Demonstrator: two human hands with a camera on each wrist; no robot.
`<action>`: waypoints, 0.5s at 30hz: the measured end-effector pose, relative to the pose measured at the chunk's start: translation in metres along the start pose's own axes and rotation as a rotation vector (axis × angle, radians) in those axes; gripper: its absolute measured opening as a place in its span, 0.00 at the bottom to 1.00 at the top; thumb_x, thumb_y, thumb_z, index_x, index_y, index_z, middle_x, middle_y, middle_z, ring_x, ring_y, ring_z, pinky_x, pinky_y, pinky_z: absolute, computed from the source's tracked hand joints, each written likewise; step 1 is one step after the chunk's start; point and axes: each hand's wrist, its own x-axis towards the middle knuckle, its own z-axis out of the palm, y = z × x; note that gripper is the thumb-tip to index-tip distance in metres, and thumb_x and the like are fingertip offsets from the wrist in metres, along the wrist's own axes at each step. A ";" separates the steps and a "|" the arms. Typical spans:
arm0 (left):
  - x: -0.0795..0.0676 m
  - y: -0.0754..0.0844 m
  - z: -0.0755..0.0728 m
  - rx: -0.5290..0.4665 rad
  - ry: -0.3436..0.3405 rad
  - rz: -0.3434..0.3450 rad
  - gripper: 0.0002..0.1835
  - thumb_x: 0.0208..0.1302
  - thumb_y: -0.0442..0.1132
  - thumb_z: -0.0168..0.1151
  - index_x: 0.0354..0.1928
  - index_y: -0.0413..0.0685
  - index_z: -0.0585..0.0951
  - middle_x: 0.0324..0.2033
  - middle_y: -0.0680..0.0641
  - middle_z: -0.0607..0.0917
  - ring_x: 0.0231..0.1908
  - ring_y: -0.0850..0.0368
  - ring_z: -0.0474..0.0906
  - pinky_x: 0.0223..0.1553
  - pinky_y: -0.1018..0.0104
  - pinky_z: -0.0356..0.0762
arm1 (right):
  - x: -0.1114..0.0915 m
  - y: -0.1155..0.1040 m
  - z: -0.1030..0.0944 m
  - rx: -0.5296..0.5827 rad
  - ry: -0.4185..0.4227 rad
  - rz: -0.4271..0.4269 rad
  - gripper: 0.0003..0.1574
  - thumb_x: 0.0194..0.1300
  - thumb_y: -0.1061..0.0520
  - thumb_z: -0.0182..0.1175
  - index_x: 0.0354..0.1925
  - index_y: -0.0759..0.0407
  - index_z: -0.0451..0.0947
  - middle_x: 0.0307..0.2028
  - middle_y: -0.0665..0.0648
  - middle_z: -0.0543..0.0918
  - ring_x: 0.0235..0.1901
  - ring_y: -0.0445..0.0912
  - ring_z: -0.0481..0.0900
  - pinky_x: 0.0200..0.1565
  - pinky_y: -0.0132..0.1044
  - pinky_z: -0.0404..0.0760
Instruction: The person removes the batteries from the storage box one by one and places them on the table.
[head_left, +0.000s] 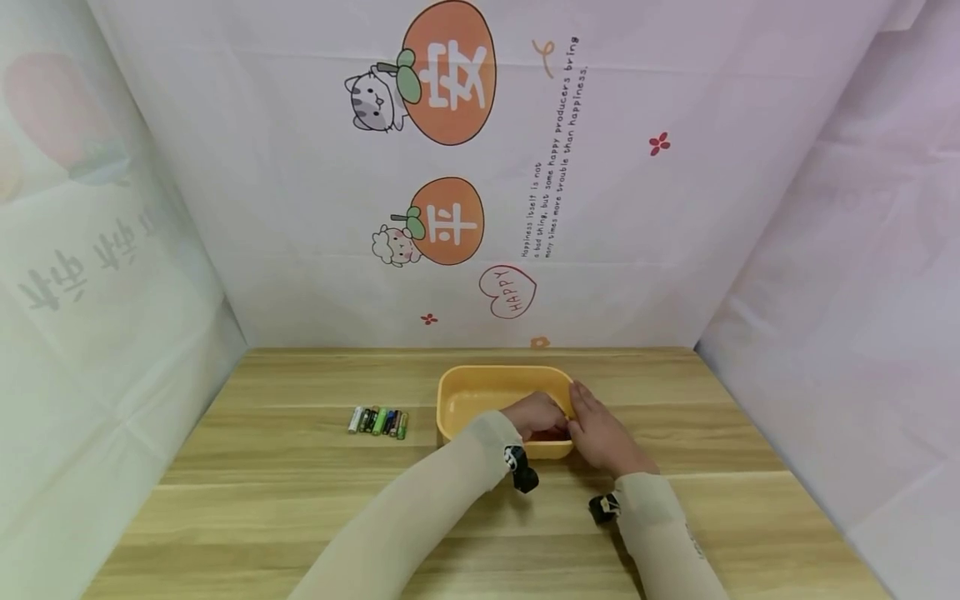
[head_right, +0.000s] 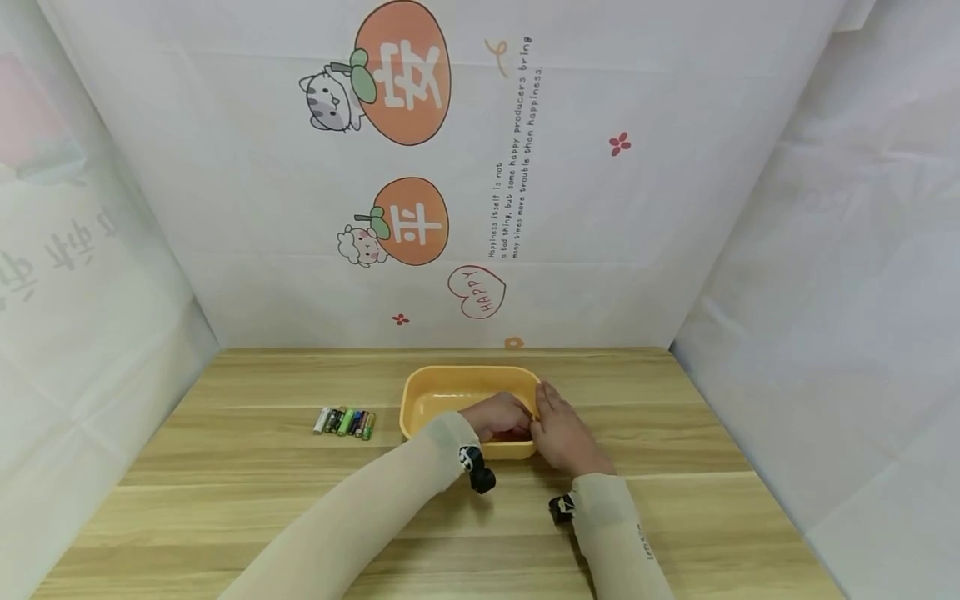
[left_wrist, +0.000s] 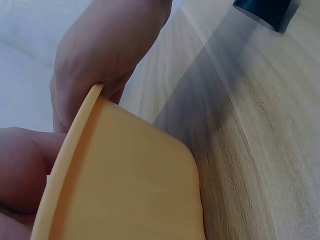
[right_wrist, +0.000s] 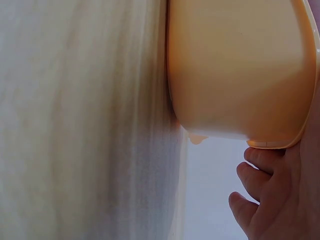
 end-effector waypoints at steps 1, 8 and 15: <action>0.000 0.001 0.001 -0.007 0.001 0.005 0.04 0.59 0.28 0.63 0.31 0.40 0.86 0.27 0.49 0.84 0.33 0.53 0.82 0.41 0.60 0.81 | 0.000 0.001 0.000 0.002 -0.001 0.002 0.38 0.76 0.52 0.41 0.75 0.67 0.43 0.74 0.65 0.48 0.71 0.61 0.51 0.67 0.57 0.56; 0.000 0.003 0.001 -0.014 0.025 0.022 0.04 0.58 0.27 0.62 0.30 0.39 0.85 0.26 0.49 0.84 0.30 0.56 0.82 0.34 0.65 0.81 | 0.000 0.001 -0.003 0.002 -0.018 0.001 0.38 0.76 0.51 0.39 0.75 0.66 0.42 0.75 0.64 0.47 0.71 0.61 0.51 0.67 0.57 0.56; -0.002 0.002 -0.001 -0.077 0.018 0.016 0.04 0.60 0.28 0.63 0.28 0.38 0.84 0.25 0.47 0.85 0.27 0.56 0.83 0.30 0.65 0.82 | 0.000 0.000 -0.002 0.010 -0.006 -0.006 0.38 0.76 0.52 0.40 0.75 0.67 0.43 0.74 0.65 0.48 0.71 0.61 0.51 0.67 0.57 0.57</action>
